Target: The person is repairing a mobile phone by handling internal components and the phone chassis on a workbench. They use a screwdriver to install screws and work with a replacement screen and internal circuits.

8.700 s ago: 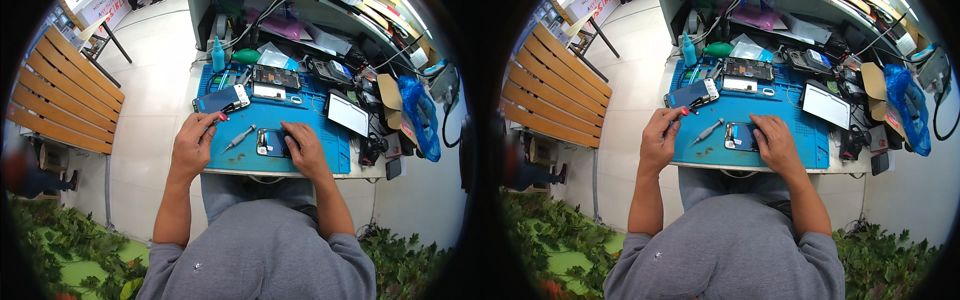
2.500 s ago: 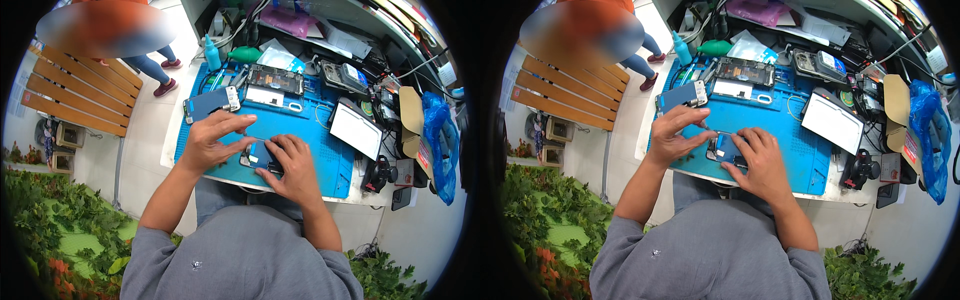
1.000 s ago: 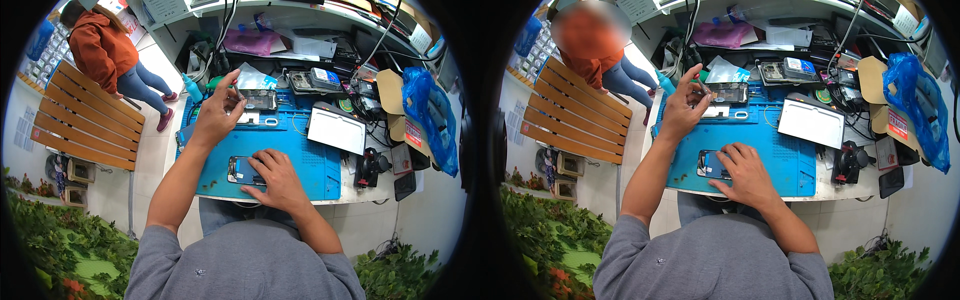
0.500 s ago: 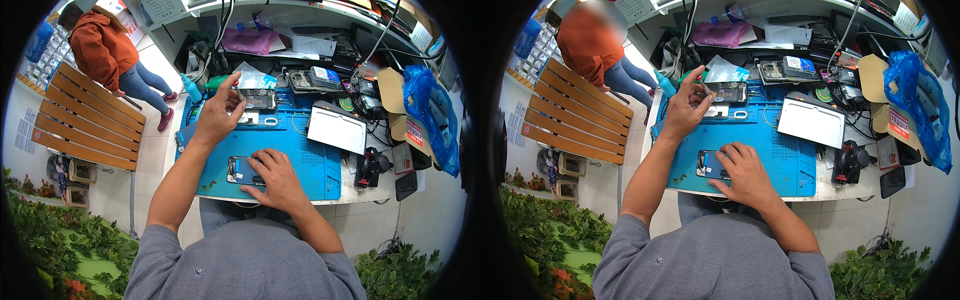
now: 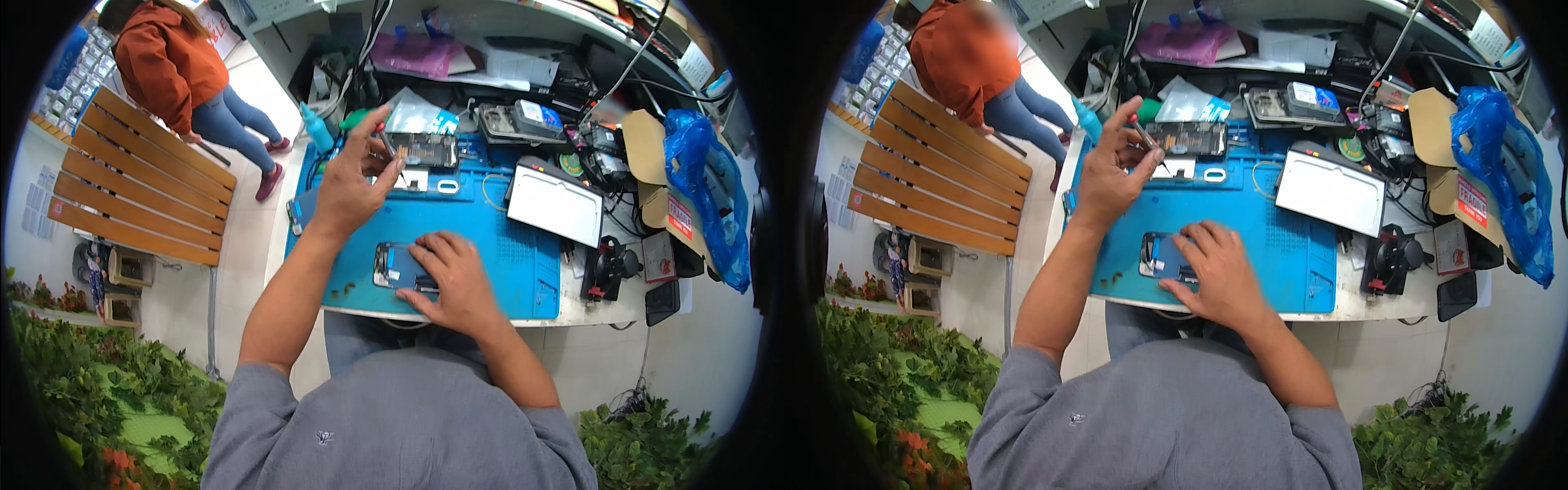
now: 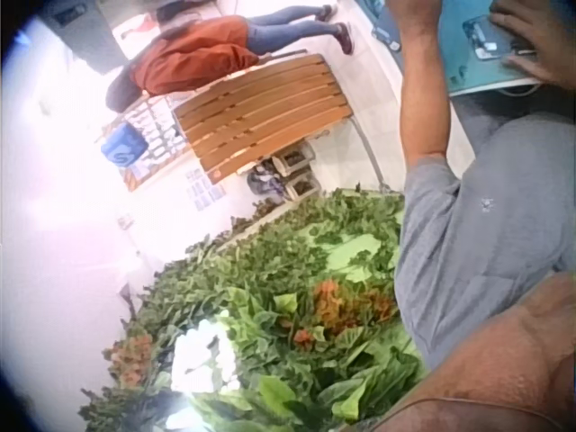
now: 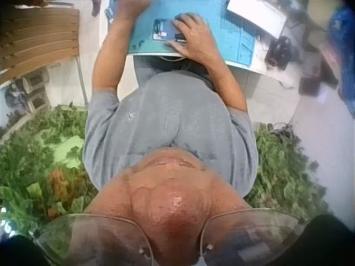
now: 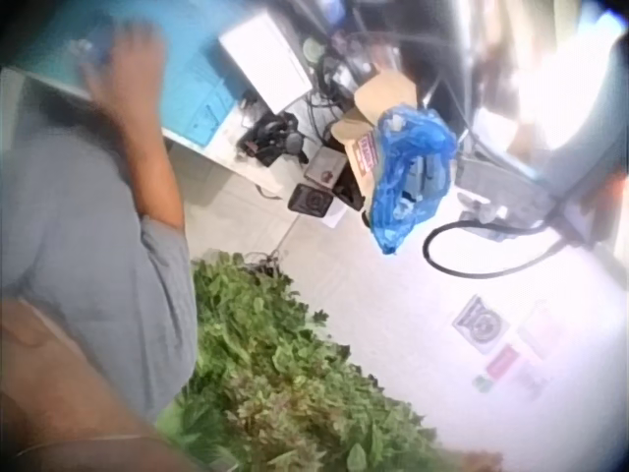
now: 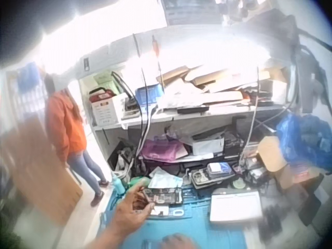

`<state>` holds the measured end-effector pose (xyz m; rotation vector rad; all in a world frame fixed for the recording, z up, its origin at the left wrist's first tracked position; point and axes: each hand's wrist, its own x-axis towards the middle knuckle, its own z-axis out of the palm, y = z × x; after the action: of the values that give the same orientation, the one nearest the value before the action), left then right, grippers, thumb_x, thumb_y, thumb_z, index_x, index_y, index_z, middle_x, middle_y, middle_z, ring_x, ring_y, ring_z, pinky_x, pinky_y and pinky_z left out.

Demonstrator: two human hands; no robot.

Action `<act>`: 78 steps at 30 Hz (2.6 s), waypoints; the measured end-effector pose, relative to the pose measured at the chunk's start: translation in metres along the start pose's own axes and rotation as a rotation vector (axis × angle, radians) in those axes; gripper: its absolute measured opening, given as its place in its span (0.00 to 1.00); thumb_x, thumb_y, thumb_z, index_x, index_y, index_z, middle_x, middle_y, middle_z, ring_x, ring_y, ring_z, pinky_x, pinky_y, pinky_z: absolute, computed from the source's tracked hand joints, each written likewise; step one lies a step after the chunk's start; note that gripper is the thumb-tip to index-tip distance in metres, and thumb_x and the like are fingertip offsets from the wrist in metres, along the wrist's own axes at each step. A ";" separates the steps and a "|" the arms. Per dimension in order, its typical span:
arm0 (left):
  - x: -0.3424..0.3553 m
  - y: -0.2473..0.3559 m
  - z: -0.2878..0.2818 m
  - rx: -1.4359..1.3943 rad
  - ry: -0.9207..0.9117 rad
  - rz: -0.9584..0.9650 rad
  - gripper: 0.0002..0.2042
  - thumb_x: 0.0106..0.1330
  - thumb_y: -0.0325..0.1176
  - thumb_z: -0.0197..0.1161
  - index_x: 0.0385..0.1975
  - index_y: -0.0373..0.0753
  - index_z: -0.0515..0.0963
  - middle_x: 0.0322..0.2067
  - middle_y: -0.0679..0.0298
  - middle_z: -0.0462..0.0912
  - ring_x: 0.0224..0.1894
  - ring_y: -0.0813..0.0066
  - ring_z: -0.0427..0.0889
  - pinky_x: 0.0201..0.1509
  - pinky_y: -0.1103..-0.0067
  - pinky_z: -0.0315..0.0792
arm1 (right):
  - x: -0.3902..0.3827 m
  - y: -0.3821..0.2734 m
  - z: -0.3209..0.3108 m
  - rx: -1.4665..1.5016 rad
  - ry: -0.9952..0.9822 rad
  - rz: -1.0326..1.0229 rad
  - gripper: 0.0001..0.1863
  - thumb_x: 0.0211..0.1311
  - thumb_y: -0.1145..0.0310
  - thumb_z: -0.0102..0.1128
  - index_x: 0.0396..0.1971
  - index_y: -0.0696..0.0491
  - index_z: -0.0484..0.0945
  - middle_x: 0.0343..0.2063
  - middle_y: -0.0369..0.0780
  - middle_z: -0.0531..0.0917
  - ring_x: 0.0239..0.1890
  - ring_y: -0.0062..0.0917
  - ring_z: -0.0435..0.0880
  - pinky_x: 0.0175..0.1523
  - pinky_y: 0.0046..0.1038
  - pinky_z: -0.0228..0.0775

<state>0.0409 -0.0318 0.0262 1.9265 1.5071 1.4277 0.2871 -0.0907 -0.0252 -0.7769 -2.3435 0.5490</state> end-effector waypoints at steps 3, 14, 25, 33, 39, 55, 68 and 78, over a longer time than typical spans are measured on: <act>-0.022 0.015 -0.010 -0.064 0.034 -0.091 0.42 0.74 0.18 0.76 0.86 0.44 0.64 0.46 0.62 0.88 0.44 0.76 0.94 0.48 0.79 0.87 | -0.005 0.004 0.000 0.008 -0.001 0.010 0.37 0.61 0.50 0.84 0.64 0.58 0.85 0.63 0.47 0.85 0.70 0.47 0.80 0.73 0.50 0.71; -0.147 0.015 -0.036 -0.215 0.240 -0.196 0.46 0.72 0.20 0.79 0.86 0.38 0.58 0.49 0.54 0.88 0.46 0.69 0.95 0.53 0.75 0.91 | 0.000 -0.007 -0.005 -0.026 -0.027 -0.110 0.35 0.59 0.52 0.86 0.62 0.55 0.86 0.63 0.45 0.85 0.69 0.45 0.80 0.74 0.51 0.69; -0.156 0.009 -0.026 -0.419 0.255 -0.256 0.44 0.78 0.17 0.71 0.88 0.40 0.51 0.55 0.52 0.85 0.52 0.62 0.96 0.60 0.71 0.91 | 0.007 -0.016 -0.006 -0.088 -0.113 -0.120 0.31 0.58 0.54 0.87 0.59 0.53 0.88 0.62 0.43 0.86 0.68 0.44 0.81 0.74 0.52 0.69; -0.159 0.005 -0.025 -0.453 0.258 -0.272 0.45 0.79 0.16 0.69 0.89 0.40 0.49 0.55 0.51 0.85 0.53 0.61 0.96 0.61 0.71 0.91 | 0.015 -0.025 -0.002 -0.073 -0.162 -0.131 0.31 0.59 0.51 0.86 0.60 0.49 0.89 0.62 0.42 0.86 0.67 0.43 0.81 0.73 0.52 0.69; -0.163 0.001 -0.023 -0.402 0.253 -0.191 0.44 0.78 0.15 0.69 0.88 0.40 0.50 0.56 0.51 0.85 0.54 0.61 0.96 0.60 0.71 0.91 | 0.018 -0.028 0.001 -0.110 -0.175 -0.106 0.34 0.62 0.44 0.83 0.63 0.48 0.88 0.64 0.43 0.83 0.67 0.44 0.79 0.75 0.53 0.65; -0.162 0.010 -0.022 -0.285 0.184 -0.085 0.43 0.78 0.16 0.70 0.87 0.38 0.53 0.56 0.49 0.87 0.54 0.61 0.96 0.57 0.72 0.91 | 0.015 -0.020 0.002 -0.153 -0.175 -0.045 0.34 0.64 0.45 0.82 0.65 0.46 0.87 0.64 0.42 0.82 0.69 0.46 0.76 0.75 0.54 0.64; -0.159 0.007 -0.017 -0.313 0.266 -0.143 0.43 0.79 0.15 0.68 0.87 0.39 0.49 0.57 0.50 0.85 0.55 0.60 0.96 0.58 0.71 0.91 | 0.012 -0.018 0.000 -0.112 -0.185 -0.038 0.35 0.63 0.45 0.83 0.66 0.47 0.86 0.65 0.43 0.82 0.69 0.46 0.76 0.77 0.54 0.63; -0.159 0.011 -0.017 -0.322 0.252 -0.173 0.44 0.78 0.15 0.68 0.88 0.39 0.49 0.57 0.49 0.85 0.54 0.60 0.96 0.59 0.70 0.91 | 0.010 -0.015 0.004 -0.111 -0.160 -0.039 0.36 0.62 0.45 0.83 0.66 0.46 0.86 0.66 0.42 0.82 0.71 0.46 0.76 0.79 0.55 0.62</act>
<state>0.0406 -0.1782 -0.0387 1.4371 1.4009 1.7580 0.2721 -0.0962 -0.0160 -0.7604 -2.5497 0.4830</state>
